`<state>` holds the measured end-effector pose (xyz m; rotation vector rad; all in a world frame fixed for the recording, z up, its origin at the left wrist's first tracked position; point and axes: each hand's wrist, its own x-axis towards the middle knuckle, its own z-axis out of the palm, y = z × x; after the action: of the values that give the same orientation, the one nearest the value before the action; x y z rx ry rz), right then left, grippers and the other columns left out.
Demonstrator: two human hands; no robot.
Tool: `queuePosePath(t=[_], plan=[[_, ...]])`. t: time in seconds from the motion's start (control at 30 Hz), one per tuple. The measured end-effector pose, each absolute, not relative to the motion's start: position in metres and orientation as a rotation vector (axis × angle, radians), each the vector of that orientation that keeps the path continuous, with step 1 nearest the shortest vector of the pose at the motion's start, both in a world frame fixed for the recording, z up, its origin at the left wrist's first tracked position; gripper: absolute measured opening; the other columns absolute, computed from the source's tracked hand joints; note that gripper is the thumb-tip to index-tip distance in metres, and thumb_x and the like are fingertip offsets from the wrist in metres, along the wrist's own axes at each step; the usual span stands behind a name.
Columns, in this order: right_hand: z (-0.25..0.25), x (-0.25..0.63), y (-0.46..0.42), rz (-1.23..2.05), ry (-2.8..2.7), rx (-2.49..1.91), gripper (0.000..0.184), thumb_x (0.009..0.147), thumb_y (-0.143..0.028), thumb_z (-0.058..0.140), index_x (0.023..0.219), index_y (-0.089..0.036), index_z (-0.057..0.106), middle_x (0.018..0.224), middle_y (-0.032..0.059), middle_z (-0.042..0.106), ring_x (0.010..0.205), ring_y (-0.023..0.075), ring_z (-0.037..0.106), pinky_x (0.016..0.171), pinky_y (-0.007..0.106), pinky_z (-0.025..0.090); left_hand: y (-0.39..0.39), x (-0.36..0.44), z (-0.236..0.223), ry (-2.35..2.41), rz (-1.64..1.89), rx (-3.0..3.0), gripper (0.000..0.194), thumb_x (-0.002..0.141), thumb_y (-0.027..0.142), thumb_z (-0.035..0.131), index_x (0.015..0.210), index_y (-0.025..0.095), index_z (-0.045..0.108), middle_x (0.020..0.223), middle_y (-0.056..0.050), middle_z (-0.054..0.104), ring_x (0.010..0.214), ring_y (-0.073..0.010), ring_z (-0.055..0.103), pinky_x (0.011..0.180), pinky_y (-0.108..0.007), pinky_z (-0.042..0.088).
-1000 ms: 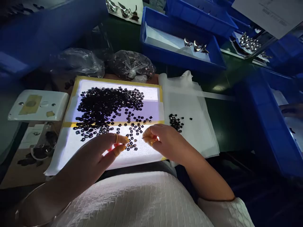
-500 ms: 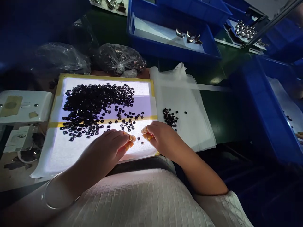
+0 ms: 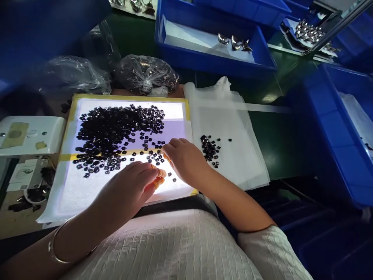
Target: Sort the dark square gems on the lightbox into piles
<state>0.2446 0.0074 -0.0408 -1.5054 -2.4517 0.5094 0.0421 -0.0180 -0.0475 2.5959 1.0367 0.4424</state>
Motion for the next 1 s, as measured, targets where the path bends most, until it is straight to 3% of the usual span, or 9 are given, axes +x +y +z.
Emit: queuePosePath(t=[0.23, 0.37, 0.5, 0.7, 0.83, 1.0], plan=[[-0.026, 0.263, -0.003, 0.81, -2.186, -1.455, 0.015, 0.097, -0.01, 0.05, 0.098, -0.02, 0.062, 0.098, 0.0052, 0.069, 0.084, 0.0162, 0.06, 0.074, 0.03, 0.046, -0.016, 0.042, -0.046, 1.031, 0.397, 2.635, 0.016, 0.094, 0.009, 0.053, 0.092, 0.017, 0.067, 0.08, -0.006, 0.067, 0.077, -0.0248, 0.063, 0.069, -0.042, 0.057], [-0.026, 0.258, 0.001, 0.669, -2.288, -1.49, 0.021, 0.097, -0.009, 0.049, 0.103, -0.019, 0.067, 0.094, 0.0058, 0.068, 0.083, 0.0173, 0.058, 0.072, 0.032, 0.044, -0.015, 0.043, -0.044, 1.035, 0.292, 2.644, 0.013, 0.09, 0.007, 0.058, 0.09, 0.017, 0.067, 0.082, -0.006, 0.066, 0.077, -0.0259, 0.063, 0.07, -0.043, 0.056], [-0.03, 0.242, 0.01, 0.381, -2.496, -1.543, 0.025, 0.097, -0.005, 0.047, 0.096, -0.017, 0.068, 0.089, 0.0067, 0.065, 0.08, 0.0187, 0.051, 0.069, 0.033, 0.038, -0.016, 0.044, -0.043, 1.047, 0.263, 2.644, 0.011, 0.087, 0.006, 0.063, 0.086, 0.016, 0.065, 0.082, -0.006, 0.065, 0.078, -0.0267, 0.063, 0.071, -0.044, 0.056], [-0.022, 0.222, 0.02, 0.27, -2.683, -1.635, 0.03, 0.086, 0.006, 0.046, 0.089, -0.016, 0.066, 0.084, 0.0071, 0.061, 0.075, 0.0186, 0.043, 0.062, 0.033, 0.03, -0.018, 0.042, -0.045, 1.063, 0.268, 2.634, 0.01, 0.089, 0.006, 0.061, 0.088, 0.016, 0.065, 0.082, -0.006, 0.065, 0.078, -0.0265, 0.062, 0.071, -0.045, 0.057], [-0.016, 0.216, 0.023, 0.259, -2.741, -1.634, 0.033, 0.084, 0.007, 0.044, 0.093, -0.015, 0.067, 0.086, 0.0089, 0.062, 0.077, 0.0198, 0.045, 0.063, 0.034, 0.03, -0.018, 0.042, -0.044, 1.062, 0.258, 2.624, 0.011, 0.088, 0.006, 0.061, 0.088, 0.016, 0.065, 0.083, -0.007, 0.066, 0.079, -0.026, 0.063, 0.073, -0.044, 0.057], [-0.011, 0.238, 0.022, 0.356, -2.439, -1.586, 0.025, 0.094, -0.003, 0.044, 0.093, -0.016, 0.066, 0.092, 0.0089, 0.065, 0.084, 0.0203, 0.054, 0.068, 0.034, 0.039, -0.017, 0.042, -0.045, 1.054, 0.306, 2.621, 0.01, 0.087, 0.006, 0.063, 0.09, 0.015, 0.066, 0.083, -0.007, 0.065, 0.079, -0.0272, 0.063, 0.072, -0.045, 0.058]])
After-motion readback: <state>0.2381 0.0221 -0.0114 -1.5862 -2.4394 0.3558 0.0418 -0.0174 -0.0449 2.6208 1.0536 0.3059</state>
